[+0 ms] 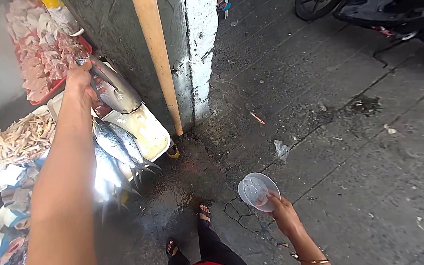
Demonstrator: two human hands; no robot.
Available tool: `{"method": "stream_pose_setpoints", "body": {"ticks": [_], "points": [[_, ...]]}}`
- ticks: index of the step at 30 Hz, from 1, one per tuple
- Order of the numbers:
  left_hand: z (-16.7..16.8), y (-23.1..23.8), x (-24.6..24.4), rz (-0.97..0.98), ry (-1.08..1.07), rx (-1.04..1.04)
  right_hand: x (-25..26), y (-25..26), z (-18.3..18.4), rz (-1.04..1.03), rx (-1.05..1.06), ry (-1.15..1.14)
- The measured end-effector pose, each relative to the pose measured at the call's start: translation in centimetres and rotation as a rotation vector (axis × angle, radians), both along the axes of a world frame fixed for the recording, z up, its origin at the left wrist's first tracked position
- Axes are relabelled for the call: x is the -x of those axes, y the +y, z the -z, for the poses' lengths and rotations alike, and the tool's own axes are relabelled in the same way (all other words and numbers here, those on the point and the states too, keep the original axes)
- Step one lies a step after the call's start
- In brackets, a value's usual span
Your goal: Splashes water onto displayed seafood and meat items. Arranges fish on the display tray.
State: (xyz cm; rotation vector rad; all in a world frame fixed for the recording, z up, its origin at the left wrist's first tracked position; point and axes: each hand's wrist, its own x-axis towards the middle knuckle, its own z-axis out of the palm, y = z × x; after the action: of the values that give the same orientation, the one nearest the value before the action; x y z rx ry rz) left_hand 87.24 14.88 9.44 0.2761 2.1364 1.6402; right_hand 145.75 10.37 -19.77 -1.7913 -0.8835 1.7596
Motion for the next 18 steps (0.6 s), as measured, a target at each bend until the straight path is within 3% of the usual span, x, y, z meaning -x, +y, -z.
{"method": "stream_pose_setpoints", "body": {"ticks": [13, 18], "points": [[-1.6, 0.1, -1.1, -0.018, 0.056, 0.025, -0.4, 0.4, 0.0, 0.014, 0.012, -0.035], [-0.8, -0.8, -1.6, 0.002, 0.025, 0.034, 3.4, 3.7, -3.3, -0.206, -0.108, -0.100]]}}
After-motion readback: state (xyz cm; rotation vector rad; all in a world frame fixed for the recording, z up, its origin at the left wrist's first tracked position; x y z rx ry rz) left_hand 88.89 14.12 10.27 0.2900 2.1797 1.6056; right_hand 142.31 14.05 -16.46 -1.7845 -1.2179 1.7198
